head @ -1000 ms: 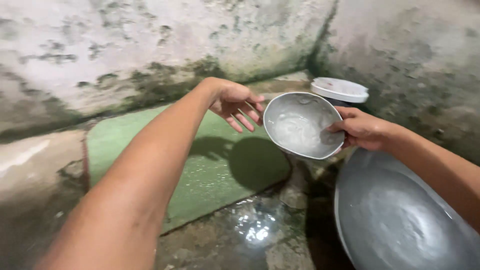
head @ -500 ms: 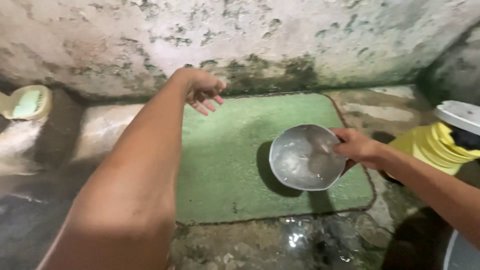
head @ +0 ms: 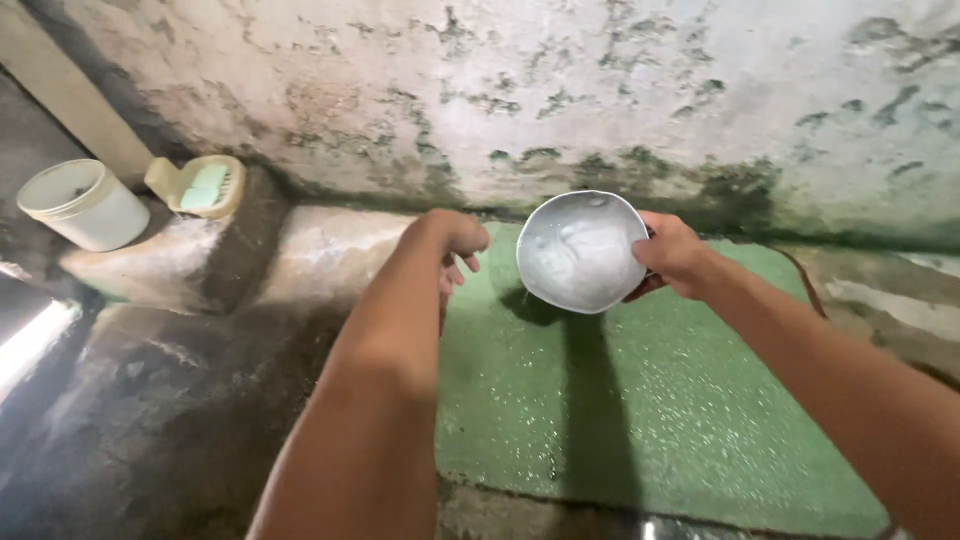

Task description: Washing a small bowl and scrubbing a floor mat under a running tap in a washroom.

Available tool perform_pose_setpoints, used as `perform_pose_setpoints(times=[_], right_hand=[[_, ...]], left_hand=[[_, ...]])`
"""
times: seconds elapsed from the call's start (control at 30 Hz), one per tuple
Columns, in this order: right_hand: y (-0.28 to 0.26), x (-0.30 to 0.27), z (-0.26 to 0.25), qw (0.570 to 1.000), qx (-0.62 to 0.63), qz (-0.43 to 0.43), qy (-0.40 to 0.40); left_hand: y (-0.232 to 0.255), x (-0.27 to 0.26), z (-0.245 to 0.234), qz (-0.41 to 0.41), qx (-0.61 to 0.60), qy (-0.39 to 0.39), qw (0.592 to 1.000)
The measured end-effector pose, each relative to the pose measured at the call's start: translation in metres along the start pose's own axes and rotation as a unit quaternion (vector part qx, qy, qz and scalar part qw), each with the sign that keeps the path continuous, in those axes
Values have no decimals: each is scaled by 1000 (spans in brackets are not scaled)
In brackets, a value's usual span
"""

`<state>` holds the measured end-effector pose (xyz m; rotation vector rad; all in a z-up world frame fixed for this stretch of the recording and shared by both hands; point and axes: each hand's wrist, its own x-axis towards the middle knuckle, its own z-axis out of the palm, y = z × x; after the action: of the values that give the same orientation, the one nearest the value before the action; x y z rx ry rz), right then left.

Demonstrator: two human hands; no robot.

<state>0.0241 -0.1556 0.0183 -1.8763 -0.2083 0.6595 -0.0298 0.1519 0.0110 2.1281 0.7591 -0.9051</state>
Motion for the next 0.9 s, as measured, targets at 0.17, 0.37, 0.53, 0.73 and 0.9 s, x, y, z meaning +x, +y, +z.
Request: perform_pose_setpoints(times=[0.17, 0.37, 0.53, 0.73, 0.9], right_hand=[[-1, 25, 34, 996, 47, -14, 79], [-2, 52, 62, 932, -241, -110, 247], [-27, 44, 93, 920, -266, -83, 275], [-15, 52, 102, 904, -222, -107, 349], [2, 35, 87, 909, -184, -46, 371]], left_hand=[[-25, 33, 0, -12, -38, 2, 999], [-30, 51, 12, 15, -72, 13, 997], [-28, 78, 24, 85, -135, 38, 987], [-14, 106, 43, 123, -262, -40, 956], [-6, 118, 63, 158, -344, -67, 923]])
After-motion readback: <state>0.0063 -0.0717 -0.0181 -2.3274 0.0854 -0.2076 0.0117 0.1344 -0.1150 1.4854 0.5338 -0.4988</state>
